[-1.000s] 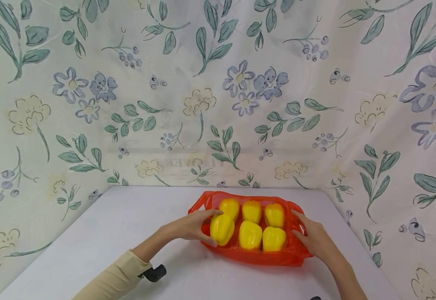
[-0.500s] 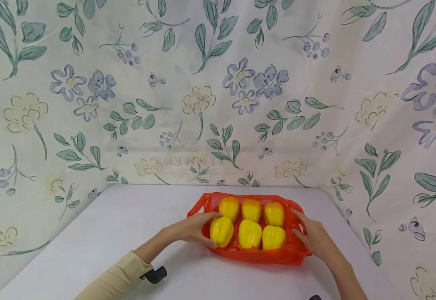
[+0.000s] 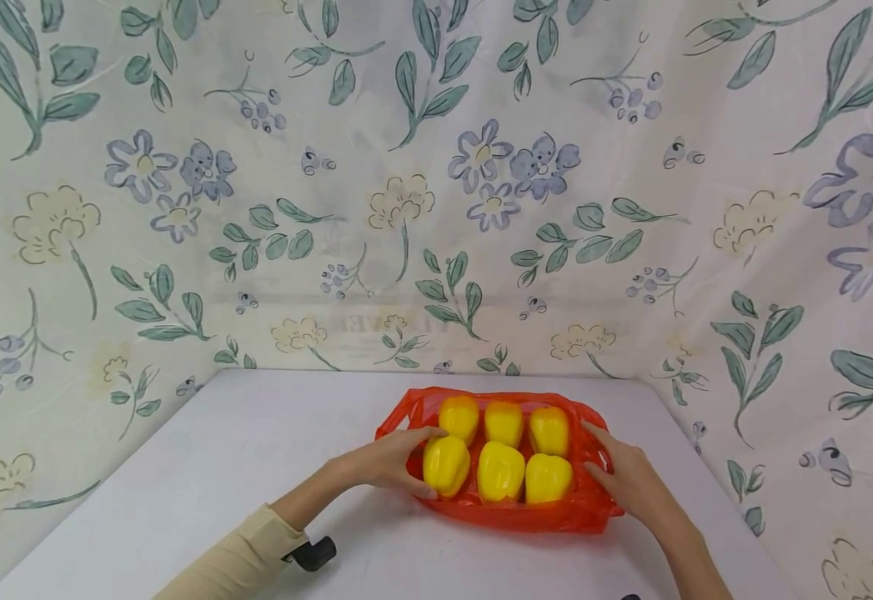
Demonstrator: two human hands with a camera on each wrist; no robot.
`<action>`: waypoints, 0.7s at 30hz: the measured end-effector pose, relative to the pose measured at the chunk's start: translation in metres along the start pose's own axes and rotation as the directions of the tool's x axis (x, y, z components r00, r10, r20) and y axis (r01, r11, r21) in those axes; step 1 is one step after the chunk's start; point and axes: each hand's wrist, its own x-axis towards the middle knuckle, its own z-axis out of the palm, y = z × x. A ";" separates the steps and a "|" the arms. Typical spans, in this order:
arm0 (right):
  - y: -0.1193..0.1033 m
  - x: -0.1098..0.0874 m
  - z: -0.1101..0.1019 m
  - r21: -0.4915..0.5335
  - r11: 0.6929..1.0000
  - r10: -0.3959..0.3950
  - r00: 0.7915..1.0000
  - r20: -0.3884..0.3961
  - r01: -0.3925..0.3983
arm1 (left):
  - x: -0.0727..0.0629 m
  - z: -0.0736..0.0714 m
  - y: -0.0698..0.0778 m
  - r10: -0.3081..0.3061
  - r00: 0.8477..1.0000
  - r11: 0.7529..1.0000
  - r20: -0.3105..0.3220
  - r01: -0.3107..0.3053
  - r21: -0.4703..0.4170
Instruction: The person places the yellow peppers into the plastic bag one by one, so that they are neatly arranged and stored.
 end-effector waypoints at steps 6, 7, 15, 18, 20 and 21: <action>0.000 0.001 -0.001 0.023 0.999 0.033 0.999 0.022 -0.034 | 0.001 0.001 0.001 0.014 1.000 1.000 -0.006 -0.014 0.010; 0.001 0.001 0.000 0.023 0.999 0.035 0.999 0.024 -0.035 | 0.001 0.002 0.001 0.013 1.000 1.000 -0.006 -0.013 0.015; 0.001 0.002 -0.002 0.005 1.000 0.010 1.000 0.008 -0.010 | -0.003 -0.003 0.004 0.010 1.000 1.000 -0.019 -0.010 0.010; -0.001 0.003 -0.008 -0.005 1.000 0.015 1.000 0.008 -0.015 | -0.007 -0.010 0.003 0.033 0.998 0.999 -0.052 -0.034 -0.010; -0.002 0.004 -0.013 -0.028 1.000 0.005 1.000 -0.009 -0.006 | -0.011 -0.016 0.000 0.047 0.996 0.998 -0.077 -0.051 -0.043; -0.003 0.004 -0.016 -0.038 0.999 0.000 1.000 -0.019 -0.001 | -0.014 -0.020 -0.001 0.052 0.995 0.996 -0.089 -0.058 -0.068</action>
